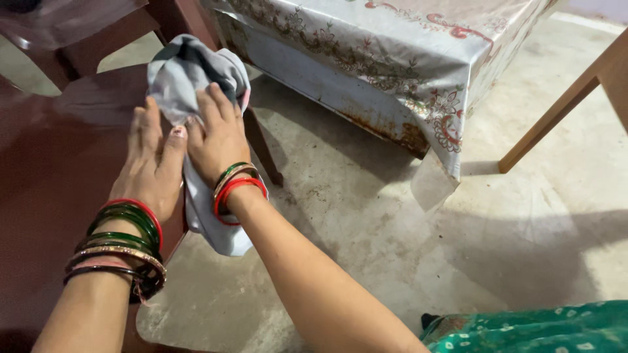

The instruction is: The person wipes a brown plastic chair with a white cloth, cleaning the seat, backrest, and armrests. They then move to a second brown plastic chair and wipe its seat and armrests.

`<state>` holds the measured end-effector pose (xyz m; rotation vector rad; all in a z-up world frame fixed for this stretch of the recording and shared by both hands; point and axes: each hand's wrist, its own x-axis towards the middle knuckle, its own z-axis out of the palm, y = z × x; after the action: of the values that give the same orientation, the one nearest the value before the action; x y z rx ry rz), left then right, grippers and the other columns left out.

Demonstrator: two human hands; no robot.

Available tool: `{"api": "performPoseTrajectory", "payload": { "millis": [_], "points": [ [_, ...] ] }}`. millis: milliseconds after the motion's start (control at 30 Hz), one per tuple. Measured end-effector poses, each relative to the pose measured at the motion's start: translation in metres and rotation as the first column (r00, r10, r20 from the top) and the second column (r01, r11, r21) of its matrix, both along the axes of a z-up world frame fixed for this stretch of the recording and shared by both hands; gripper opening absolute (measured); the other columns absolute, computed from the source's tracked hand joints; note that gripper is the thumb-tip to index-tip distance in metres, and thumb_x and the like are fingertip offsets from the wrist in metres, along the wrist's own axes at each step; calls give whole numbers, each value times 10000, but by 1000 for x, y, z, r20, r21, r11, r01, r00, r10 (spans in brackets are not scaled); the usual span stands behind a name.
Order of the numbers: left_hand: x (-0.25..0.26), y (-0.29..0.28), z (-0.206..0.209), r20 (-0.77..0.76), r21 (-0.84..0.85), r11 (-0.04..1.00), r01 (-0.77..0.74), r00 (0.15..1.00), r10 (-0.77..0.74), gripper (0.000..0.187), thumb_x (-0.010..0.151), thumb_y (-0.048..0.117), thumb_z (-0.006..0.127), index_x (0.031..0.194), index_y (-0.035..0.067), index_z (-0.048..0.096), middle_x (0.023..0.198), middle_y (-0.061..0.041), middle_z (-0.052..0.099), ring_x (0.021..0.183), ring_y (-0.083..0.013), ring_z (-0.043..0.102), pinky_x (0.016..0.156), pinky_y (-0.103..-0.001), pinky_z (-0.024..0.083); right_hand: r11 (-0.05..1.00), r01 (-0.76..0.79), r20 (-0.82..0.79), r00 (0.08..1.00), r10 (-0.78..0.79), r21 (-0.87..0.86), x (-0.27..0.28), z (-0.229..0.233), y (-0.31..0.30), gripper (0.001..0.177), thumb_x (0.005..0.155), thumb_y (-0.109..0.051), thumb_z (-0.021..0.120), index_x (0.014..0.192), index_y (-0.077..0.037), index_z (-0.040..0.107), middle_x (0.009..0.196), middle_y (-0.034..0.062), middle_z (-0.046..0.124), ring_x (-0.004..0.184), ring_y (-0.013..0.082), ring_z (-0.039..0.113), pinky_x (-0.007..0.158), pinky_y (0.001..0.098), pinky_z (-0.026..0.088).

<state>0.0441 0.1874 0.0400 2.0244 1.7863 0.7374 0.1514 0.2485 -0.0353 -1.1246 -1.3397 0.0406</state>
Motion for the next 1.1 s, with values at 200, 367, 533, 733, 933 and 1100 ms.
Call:
{"api": "performPoseTrajectory", "payload": {
  "millis": [200,367,533,733,933,1100],
  "points": [
    [-17,18,-13,137,122,989,-83,988,67,676,1039,555,214,1634,240,150,1708,-139,82,1552,-375,98,1232,-484,161,981,-190,220,956,196,-49,-18,-9,-95,448,907,-193,603,1329,-47,625,1389,158,627,1425,456,466,1276,522,312],
    [-31,36,-37,2,227,969,-94,995,96,600,1120,500,227,1622,194,351,1698,-121,343,1576,-339,294,1326,-495,240,978,-197,356,911,210,-71,3,13,-59,328,970,-230,548,1248,-106,671,1355,85,662,1328,315,578,1253,529,341],
    [-47,-17,-23,-354,53,988,-147,922,156,604,988,432,295,1539,199,381,1588,-57,368,1428,-283,363,1125,-566,283,993,-69,407,908,101,-91,5,36,-41,303,955,-260,557,1162,-127,733,1293,60,699,1278,326,570,1202,537,320],
    [-87,-89,-39,-491,337,903,-265,769,409,442,1058,327,416,1303,81,689,1440,-102,654,1399,-274,557,1180,-557,355,941,-339,333,889,314,16,-43,17,-156,295,1023,-247,537,1219,-84,684,1284,89,704,1302,316,629,1293,519,356],
    [-82,-121,-42,-433,515,830,-214,771,468,449,1085,338,450,1360,72,684,1423,-139,666,1381,-288,572,1226,-546,315,945,-259,473,819,324,-198,-17,45,-90,270,1018,-272,545,1099,-102,739,1144,86,754,1122,304,675,1182,462,446],
    [-70,-129,-31,-266,549,794,-261,846,462,568,1123,365,415,1517,-29,524,1465,-260,584,1338,-345,557,1162,-543,319,967,-224,411,875,255,-122,-50,38,-122,309,981,-297,558,1132,-90,731,1132,102,744,1083,314,662,1046,478,468]
  ]
}}
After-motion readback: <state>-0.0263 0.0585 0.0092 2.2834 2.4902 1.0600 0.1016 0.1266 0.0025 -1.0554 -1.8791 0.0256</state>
